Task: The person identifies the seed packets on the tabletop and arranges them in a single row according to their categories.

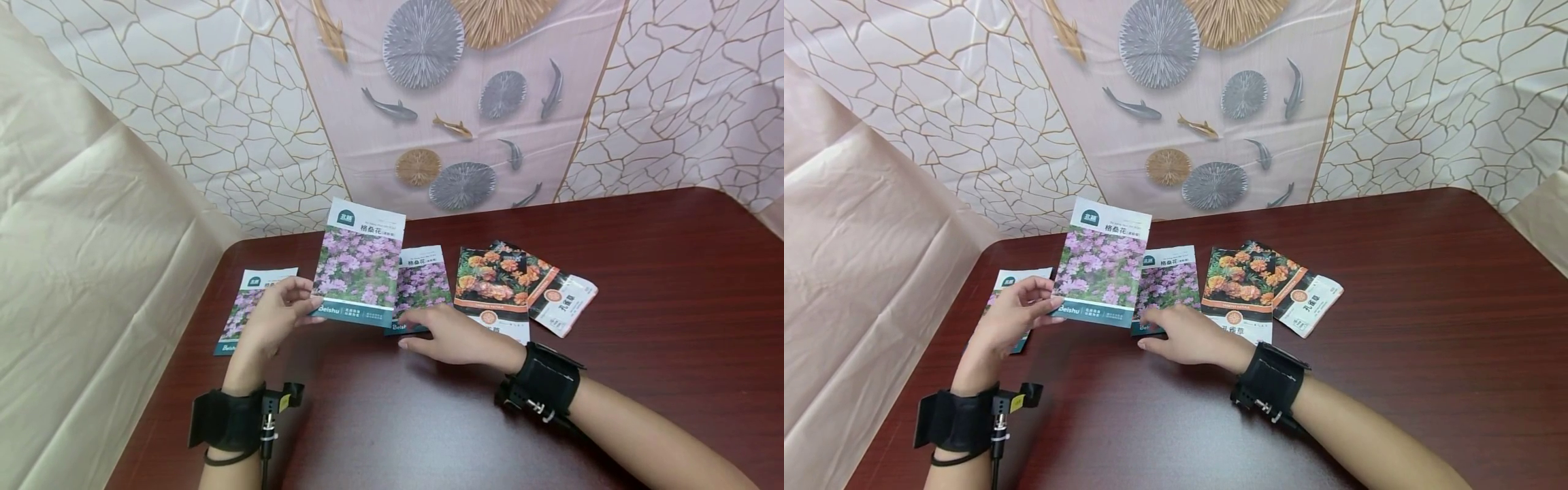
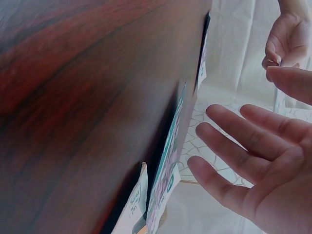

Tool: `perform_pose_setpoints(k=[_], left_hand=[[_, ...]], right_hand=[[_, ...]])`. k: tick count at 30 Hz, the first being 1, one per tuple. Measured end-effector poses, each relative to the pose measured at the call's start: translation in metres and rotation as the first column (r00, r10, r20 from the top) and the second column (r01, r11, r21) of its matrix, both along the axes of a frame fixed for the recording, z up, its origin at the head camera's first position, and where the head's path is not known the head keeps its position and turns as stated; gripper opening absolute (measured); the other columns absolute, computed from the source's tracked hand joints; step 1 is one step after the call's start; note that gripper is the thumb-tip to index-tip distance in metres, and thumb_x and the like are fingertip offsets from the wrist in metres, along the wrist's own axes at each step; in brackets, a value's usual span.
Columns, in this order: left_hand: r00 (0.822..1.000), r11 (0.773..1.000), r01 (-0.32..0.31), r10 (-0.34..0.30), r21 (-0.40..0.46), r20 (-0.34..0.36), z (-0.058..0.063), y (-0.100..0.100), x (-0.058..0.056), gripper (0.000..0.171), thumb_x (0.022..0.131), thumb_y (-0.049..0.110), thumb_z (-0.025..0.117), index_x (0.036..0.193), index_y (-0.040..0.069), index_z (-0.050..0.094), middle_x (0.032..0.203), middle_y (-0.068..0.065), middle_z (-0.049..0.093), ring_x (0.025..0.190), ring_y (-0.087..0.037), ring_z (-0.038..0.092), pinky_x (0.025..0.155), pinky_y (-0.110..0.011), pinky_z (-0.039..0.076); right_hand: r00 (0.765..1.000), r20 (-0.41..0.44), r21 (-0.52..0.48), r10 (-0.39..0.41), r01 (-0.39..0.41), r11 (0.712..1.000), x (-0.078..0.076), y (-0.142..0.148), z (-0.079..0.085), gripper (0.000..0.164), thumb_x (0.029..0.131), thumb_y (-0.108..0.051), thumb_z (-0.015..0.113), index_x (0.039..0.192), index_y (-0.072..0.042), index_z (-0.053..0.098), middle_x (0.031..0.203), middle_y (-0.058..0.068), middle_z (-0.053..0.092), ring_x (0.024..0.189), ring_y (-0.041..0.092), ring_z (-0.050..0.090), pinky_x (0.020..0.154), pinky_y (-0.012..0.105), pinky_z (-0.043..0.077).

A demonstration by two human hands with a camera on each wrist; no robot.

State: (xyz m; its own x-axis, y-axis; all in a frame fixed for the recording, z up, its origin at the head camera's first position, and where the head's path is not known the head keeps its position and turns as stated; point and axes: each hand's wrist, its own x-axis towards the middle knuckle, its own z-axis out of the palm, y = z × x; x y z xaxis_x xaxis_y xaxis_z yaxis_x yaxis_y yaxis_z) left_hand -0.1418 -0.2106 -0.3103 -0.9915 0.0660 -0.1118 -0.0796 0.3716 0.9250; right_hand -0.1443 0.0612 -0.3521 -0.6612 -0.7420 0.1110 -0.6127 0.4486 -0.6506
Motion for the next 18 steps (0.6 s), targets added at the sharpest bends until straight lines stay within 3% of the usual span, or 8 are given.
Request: perform_pose_setpoints(k=[5, 18], left_hand=[[0.998, 0.995, 0.058, -0.061, 0.085, 0.034, -0.0018, 0.0002, -0.0007, 0.023, 0.089, -0.005, 0.053, 0.109, -0.009, 0.043, 0.087, -0.009, 0.050, 0.076, -0.014, 0.058, 0.075, -0.036, 0.053], [0.995, 0.995, 0.058, -0.064, 0.082, 0.070, -0.0045, -0.0003, -0.0026, 0.022, 0.090, -0.005, 0.052, 0.108, -0.009, 0.042, 0.081, -0.008, 0.049, 0.072, -0.015, 0.060, 0.073, -0.036, 0.053]], right_hand=[[1.000, 0.013, -0.004, -0.003, 0.003, 1.000, 0.0010, -0.0005, 0.0023, 0.037, 0.092, -0.025, 0.056, 0.121, -0.002, 0.054, 0.105, 0.011, 0.064, 0.095, 0.021, 0.061, 0.079, 0.036, 0.048], [1.000, 0.014, -0.016, 0.020, -0.020, 1.000, 0.0011, 0.0001, 0.0016, 0.038, 0.092, -0.024, 0.056, 0.123, -0.002, 0.052, 0.106, 0.012, 0.064, 0.099, 0.023, 0.059, 0.081, 0.038, 0.047]])
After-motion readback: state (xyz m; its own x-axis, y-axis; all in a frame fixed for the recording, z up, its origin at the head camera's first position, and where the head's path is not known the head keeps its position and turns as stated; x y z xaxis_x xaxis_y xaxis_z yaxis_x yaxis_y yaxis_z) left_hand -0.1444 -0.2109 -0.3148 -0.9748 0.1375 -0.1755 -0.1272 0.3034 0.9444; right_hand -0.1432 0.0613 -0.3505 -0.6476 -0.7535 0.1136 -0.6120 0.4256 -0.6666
